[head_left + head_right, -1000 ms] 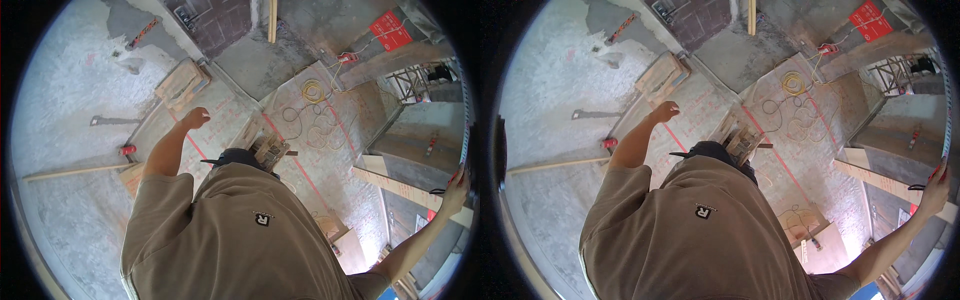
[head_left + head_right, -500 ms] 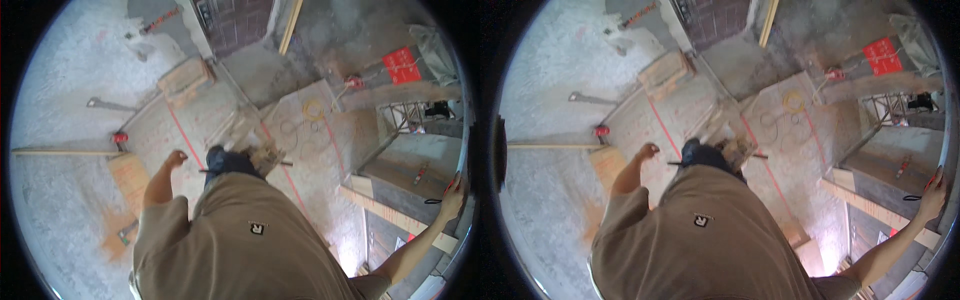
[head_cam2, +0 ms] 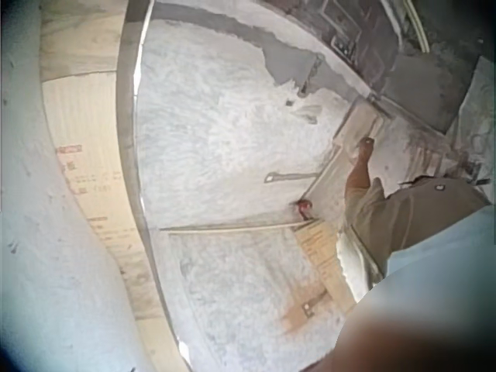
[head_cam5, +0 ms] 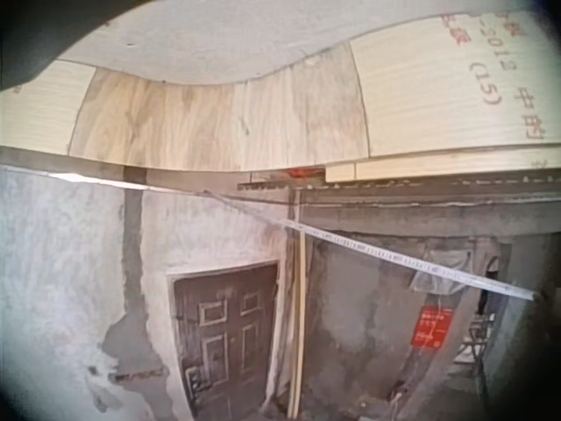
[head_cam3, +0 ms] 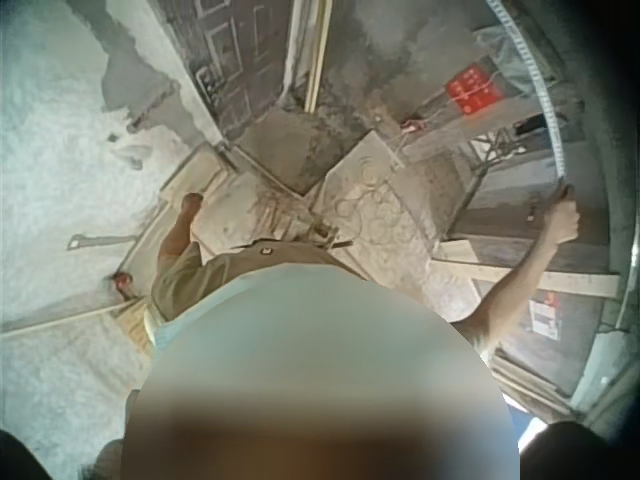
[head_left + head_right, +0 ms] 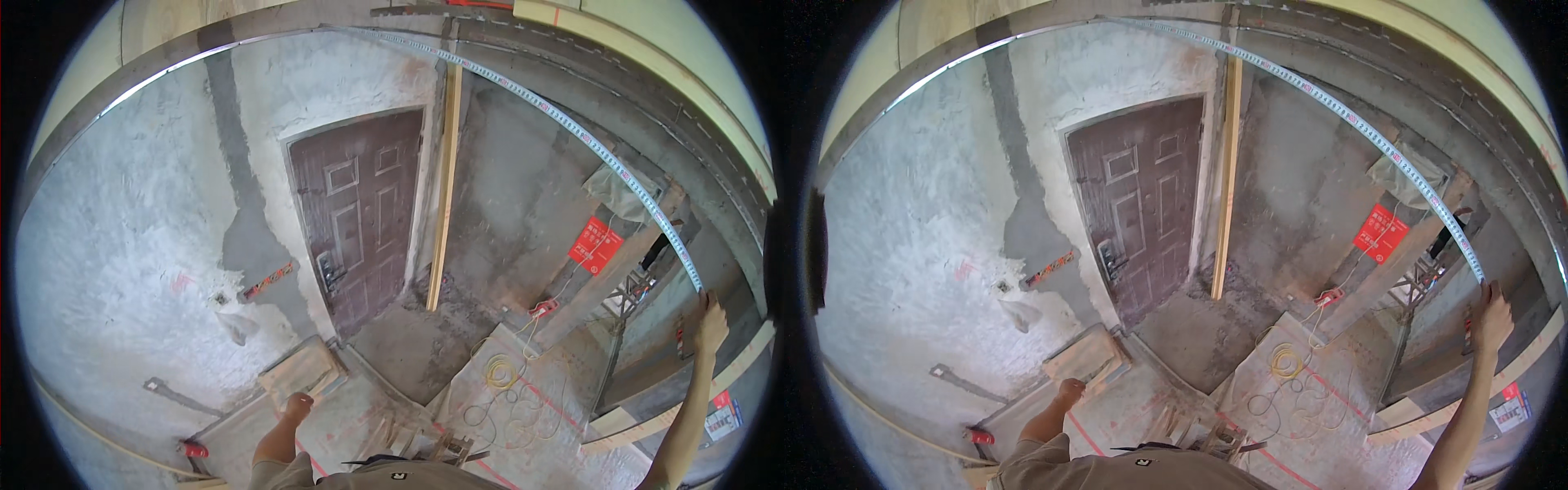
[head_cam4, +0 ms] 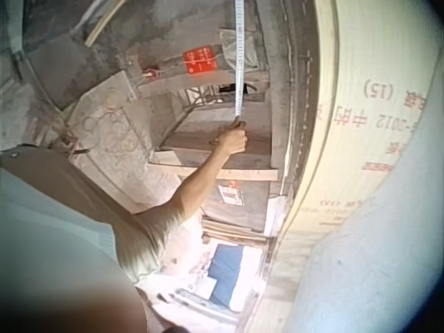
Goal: Measure and nail wooden strips to a doorway beam using a tape measure and a pneumatic nail gun.
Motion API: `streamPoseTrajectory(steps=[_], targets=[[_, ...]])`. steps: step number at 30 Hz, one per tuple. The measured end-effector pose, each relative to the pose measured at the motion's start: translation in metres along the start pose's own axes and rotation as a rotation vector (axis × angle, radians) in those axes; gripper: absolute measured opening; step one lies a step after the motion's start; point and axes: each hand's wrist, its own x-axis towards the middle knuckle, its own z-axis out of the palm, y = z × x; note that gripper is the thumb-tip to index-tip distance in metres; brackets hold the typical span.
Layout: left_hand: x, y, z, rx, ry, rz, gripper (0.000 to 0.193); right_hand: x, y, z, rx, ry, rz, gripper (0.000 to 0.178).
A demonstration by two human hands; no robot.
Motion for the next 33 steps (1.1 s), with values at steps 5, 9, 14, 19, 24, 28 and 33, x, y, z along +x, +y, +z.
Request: streamPoseTrajectory(steps=[5,9,14,19,24,28,33], targets=[[0.023,-0.032,0.021,0.472,-0.201,0.383,0.012,0.047,-0.013,-0.046,-0.028,0.041,-0.004,0.030],[-0.020,-0.089,0.055,0.990,-0.271,0.704,0.016,0.107,-0.006,-0.038,-0.040,0.094,-0.036,0.029],[-0.083,-0.044,0.077,0.981,-0.571,0.537,0.018,0.149,0.012,-0.057,-0.048,0.216,-0.085,0.029],[-0.120,-0.071,0.100,0.830,-0.433,0.285,0.032,0.192,0.018,-0.051,-0.031,0.222,-0.097,0.032],[-0.145,-0.107,0.083,0.785,-0.475,0.208,0.034,0.202,0.009,-0.051,-0.062,0.279,-0.107,0.033],[-0.130,-0.128,0.043,0.825,-0.644,0.198,0.031,0.195,-0.011,-0.071,-0.129,0.319,-0.090,0.033],[-0.038,-0.172,-0.047,-0.832,-0.673,-0.965,0.025,0.196,-0.051,-0.074,-0.193,0.231,0.007,0.036]])
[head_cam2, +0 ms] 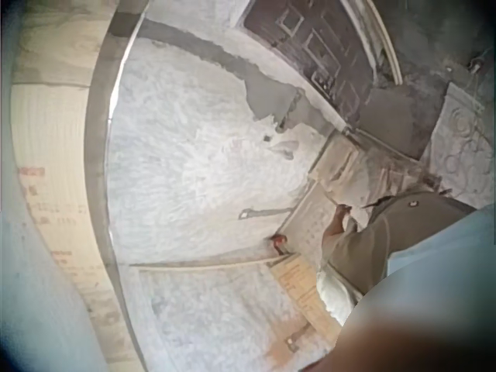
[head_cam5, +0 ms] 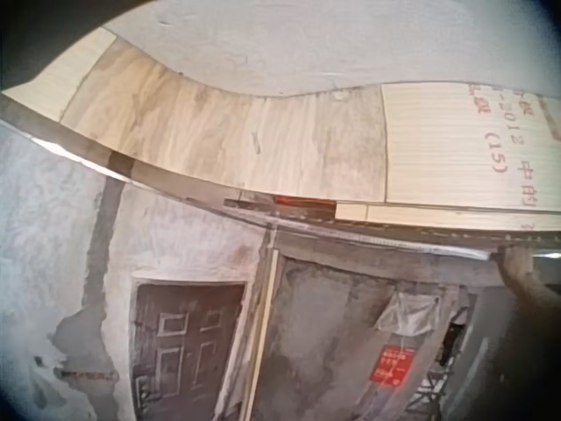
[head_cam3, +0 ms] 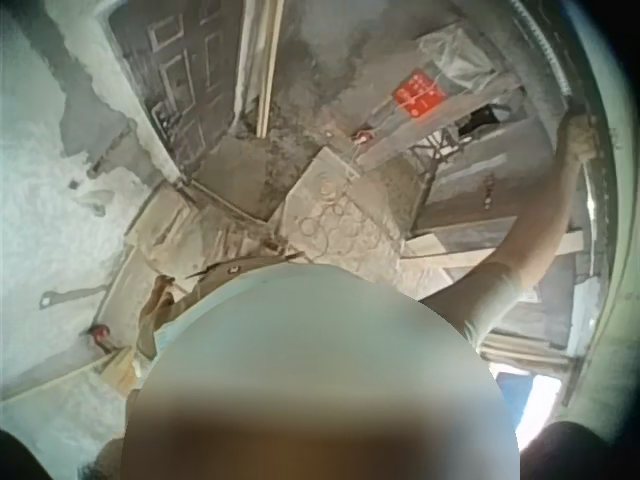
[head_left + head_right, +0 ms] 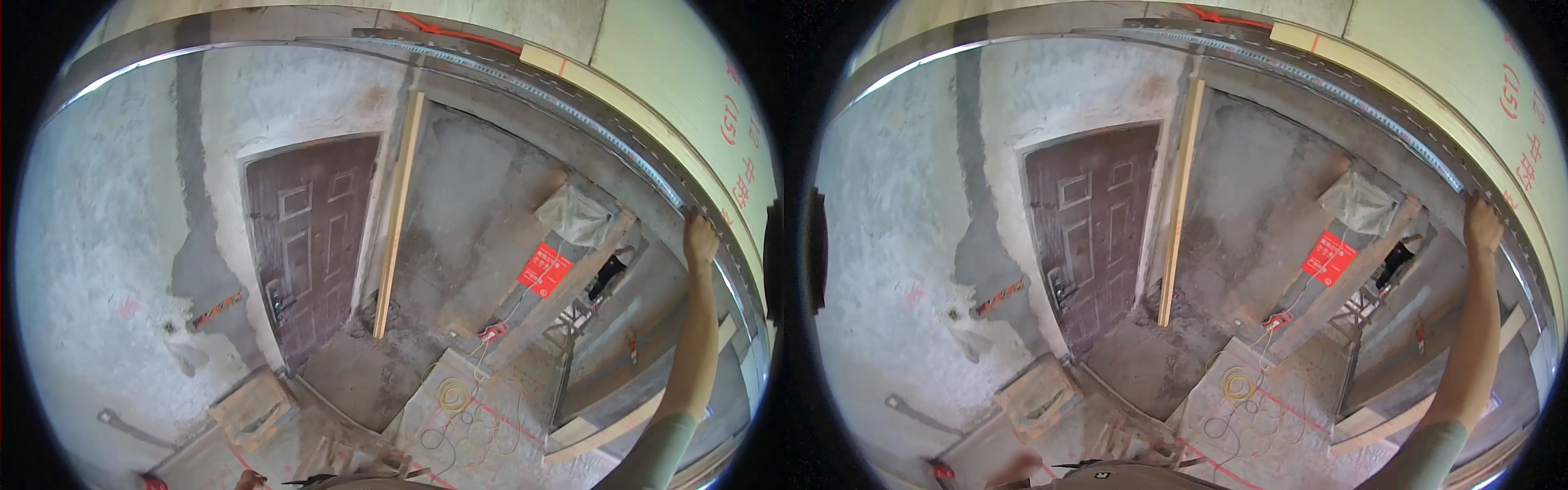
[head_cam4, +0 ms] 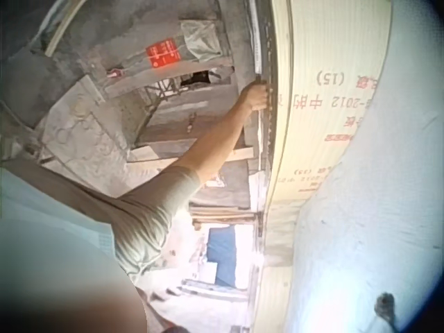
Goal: Measure and nail wooden strips to a doorway beam using a tape measure and a pneumatic nail gun.
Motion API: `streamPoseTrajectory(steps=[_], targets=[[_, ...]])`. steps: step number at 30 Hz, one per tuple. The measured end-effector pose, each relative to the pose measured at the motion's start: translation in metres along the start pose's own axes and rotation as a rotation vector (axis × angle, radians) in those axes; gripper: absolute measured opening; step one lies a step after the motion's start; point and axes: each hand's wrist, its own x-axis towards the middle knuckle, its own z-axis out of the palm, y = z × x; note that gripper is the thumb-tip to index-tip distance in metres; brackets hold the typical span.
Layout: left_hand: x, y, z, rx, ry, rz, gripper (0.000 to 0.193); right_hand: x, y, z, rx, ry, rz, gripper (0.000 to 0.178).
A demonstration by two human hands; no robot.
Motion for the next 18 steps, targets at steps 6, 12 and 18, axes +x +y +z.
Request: streamPoseTrajectory(steps=[6,12,18], targets=[[0.000,0.121,-0.029,0.276,0.374,0.426,0.019,0.002,-0.102,-0.064,-0.009,-0.069,-0.004,0.038],[0.033,0.126,0.013,0.695,0.702,0.807,0.012,0.024,-0.158,-0.083,-0.008,-0.107,-0.030,0.037],[0.105,0.030,0.063,0.286,-0.134,0.793,0.066,0.054,-0.183,-0.082,0.037,0.030,-0.126,0.037]])
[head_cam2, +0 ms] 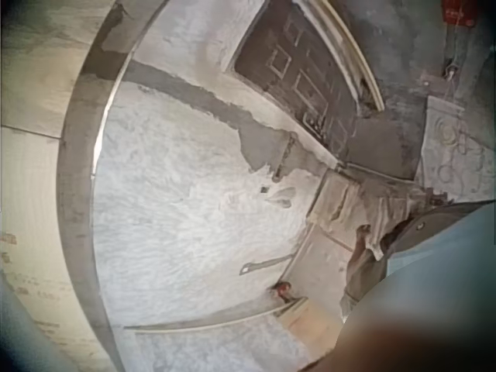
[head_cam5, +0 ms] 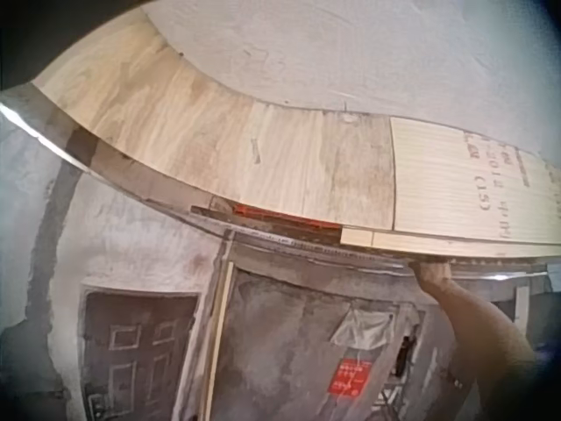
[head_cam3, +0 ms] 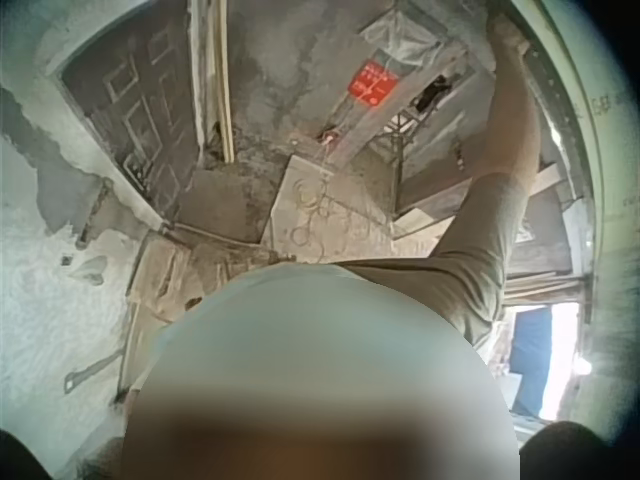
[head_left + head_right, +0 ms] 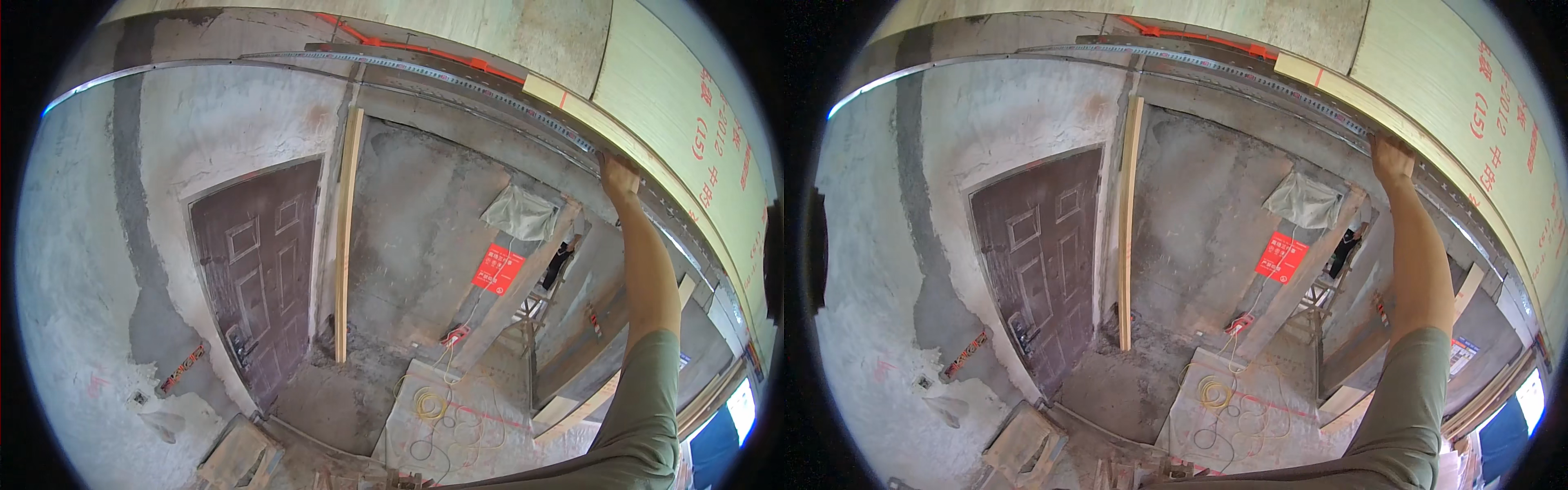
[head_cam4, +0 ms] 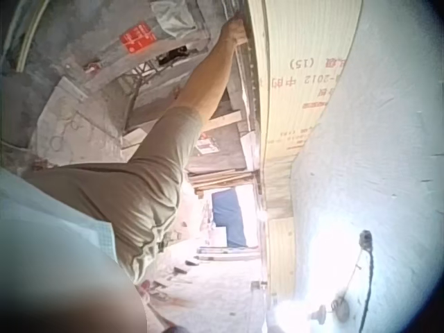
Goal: Measure and nail wooden strips to a doorway beam using a tape measure and a pneumatic nail gun.
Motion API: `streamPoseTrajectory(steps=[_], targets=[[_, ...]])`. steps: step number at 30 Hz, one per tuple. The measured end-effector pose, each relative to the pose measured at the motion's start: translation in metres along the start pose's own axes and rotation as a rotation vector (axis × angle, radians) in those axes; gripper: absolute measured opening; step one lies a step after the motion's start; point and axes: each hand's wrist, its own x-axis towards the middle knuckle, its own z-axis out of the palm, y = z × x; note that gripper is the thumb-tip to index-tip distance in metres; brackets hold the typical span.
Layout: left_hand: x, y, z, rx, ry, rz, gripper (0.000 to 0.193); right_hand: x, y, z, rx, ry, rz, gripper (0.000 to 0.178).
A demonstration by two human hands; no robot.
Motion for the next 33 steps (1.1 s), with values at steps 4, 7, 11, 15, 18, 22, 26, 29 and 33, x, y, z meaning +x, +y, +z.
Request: streamPoseTrajectory(steps=[4,7,11,15,18,22,26,29,33], targets=[[-0.027,-0.031,0.006,0.313,0.094,0.003,0.037,0.011,-0.023,-0.003,0.054,0.024,-0.008,0.037],[-0.028,-0.024,-0.003,0.807,0.196,-0.124,0.028,0.016,-0.037,-0.007,0.087,-0.034,0.000,0.038],[-0.017,-0.006,-0.025,0.355,0.432,-0.360,0.032,0.033,-0.063,0.000,0.070,0.182,-0.073,0.038],[0.015,0.008,-0.030,0.398,0.502,-0.119,0.040,0.053,-0.082,-0.002,0.052,0.280,-0.117,0.037],[0.042,0.015,-0.028,0.240,0.436,-0.023,0.045,0.063,-0.101,-0.001,0.018,0.354,-0.112,0.040],[0.062,0.011,-0.015,0.613,0.359,-0.162,0.046,0.069,-0.114,-0.013,0.050,0.379,-0.105,0.041],[0.058,0.011,-0.009,0.650,0.271,-0.161,0.045,0.073,-0.113,-0.013,0.035,0.323,-0.064,0.040],[0.041,-0.001,-0.007,0.722,0.207,-0.133,0.043,0.071,-0.118,-0.026,0.077,0.244,-0.079,0.039],[0.034,0.004,-0.013,0.747,0.160,-0.140,0.038,0.076,-0.110,-0.018,0.160,0.222,-0.067,0.039]])
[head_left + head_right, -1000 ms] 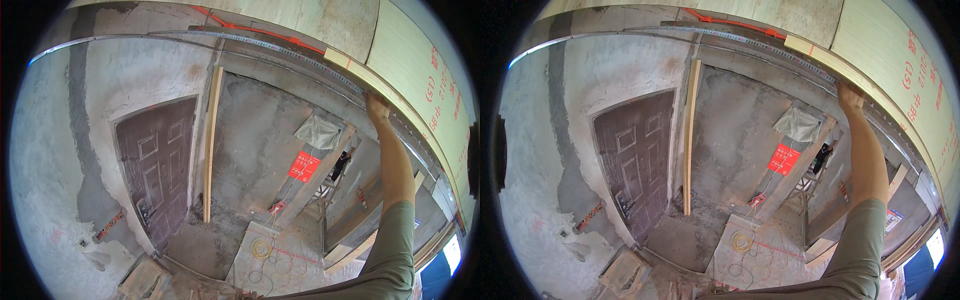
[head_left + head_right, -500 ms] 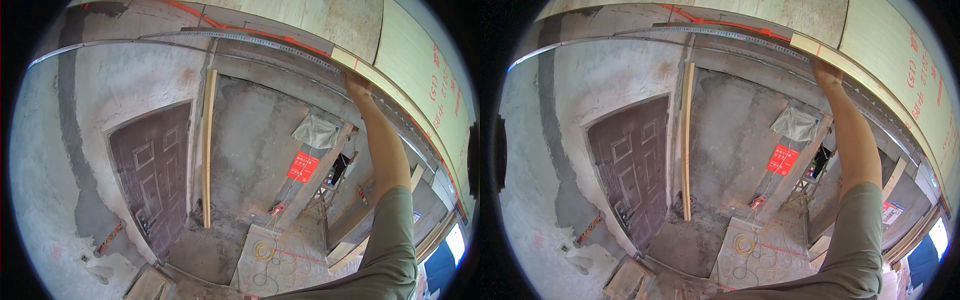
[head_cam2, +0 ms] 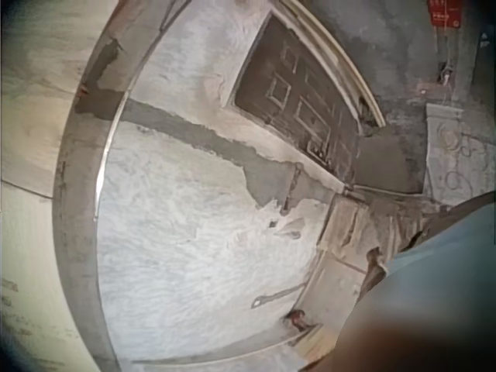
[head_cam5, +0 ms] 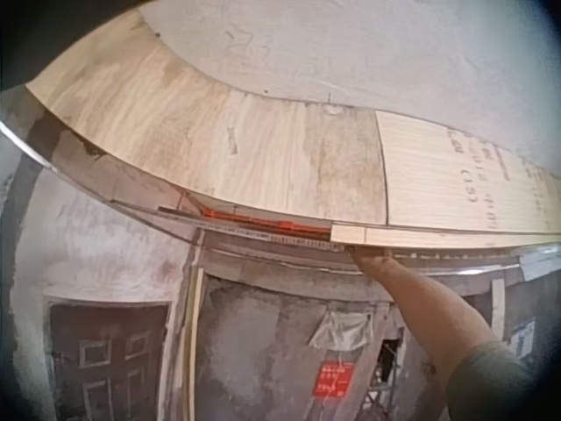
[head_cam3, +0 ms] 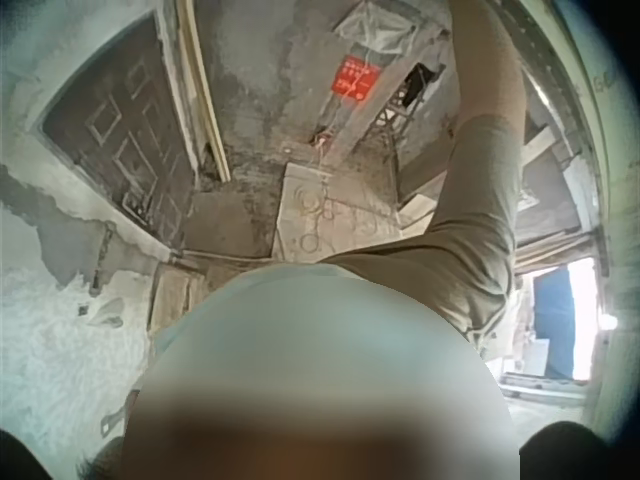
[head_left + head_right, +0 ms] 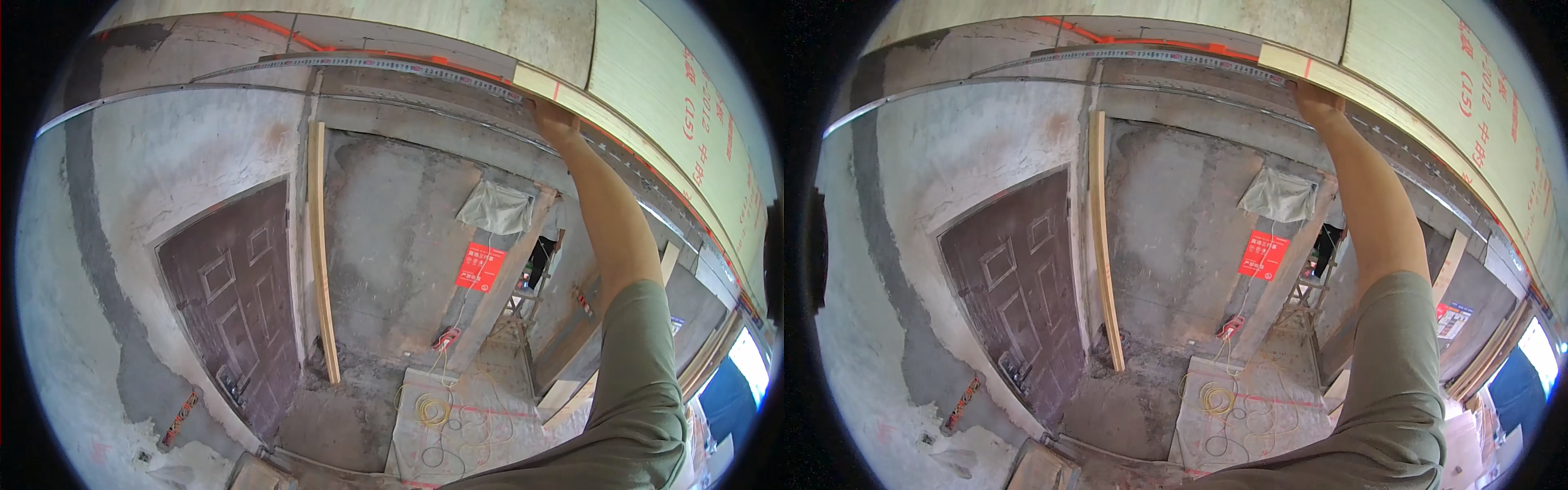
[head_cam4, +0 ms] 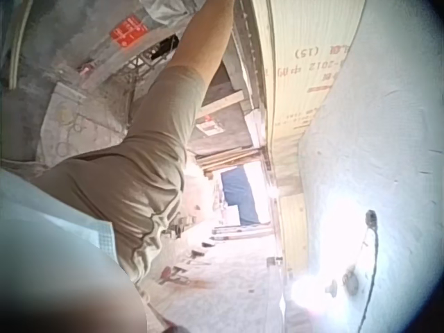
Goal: Measure and nail wooden strips to a doorway beam using a tape measure and a pneumatic nail gun.
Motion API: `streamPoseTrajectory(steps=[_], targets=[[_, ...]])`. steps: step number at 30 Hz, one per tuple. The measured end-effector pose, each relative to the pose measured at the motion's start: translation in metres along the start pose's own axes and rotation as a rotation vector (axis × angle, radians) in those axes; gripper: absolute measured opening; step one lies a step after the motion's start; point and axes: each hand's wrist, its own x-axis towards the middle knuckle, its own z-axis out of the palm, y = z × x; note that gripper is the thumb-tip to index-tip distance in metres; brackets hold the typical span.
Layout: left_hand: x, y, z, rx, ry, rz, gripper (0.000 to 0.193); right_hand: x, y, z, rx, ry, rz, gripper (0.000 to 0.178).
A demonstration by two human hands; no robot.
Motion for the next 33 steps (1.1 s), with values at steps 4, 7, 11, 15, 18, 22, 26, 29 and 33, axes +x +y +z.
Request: streamPoseTrajectory(steps=[4,7,11,15,18,22,26,29,33], targets=[[-0.007,0.003,0.012,-0.770,0.160,-0.388,0.026,0.006,0.003,0.016,-0.013,0.147,-0.067,0.041],[0.003,0.001,0.004,-0.648,0.101,-0.389,0.024,0.001,0.001,0.007,0.002,0.123,-0.024,0.045],[0.010,0.002,0.005,-0.404,0.135,-0.192,0.030,0.004,0.009,0.008,0.057,0.088,0.036,0.049],[0.011,0.000,0.002,-0.277,0.125,-0.099,0.036,0.000,0.008,0.002,0.042,0.054,0.047,0.053],[0.015,0.002,-0.001,-0.341,0.077,-0.229,0.036,0.000,0.000,0.001,0.050,0.021,0.112,0.054],[0.015,0.000,0.003,-0.434,0.098,-0.200,0.034,0.004,-0.001,0.005,0.016,0.028,0.078,0.055],[0.008,-0.006,0.009,-0.529,0.159,-0.016,0.033,0.004,-0.008,-0.008,0.036,-0.099,0.076,0.054],[0.009,-0.004,0.005,-0.195,0.113,0.084,0.032,0.004,-0.002,-0.003,0.023,-0.109,0.064,0.053],[0.015,0.000,0.013,-0.535,0.079,-0.143,0.034,0.000,0.005,0.012,-0.056,-0.018,0.036,0.058]])
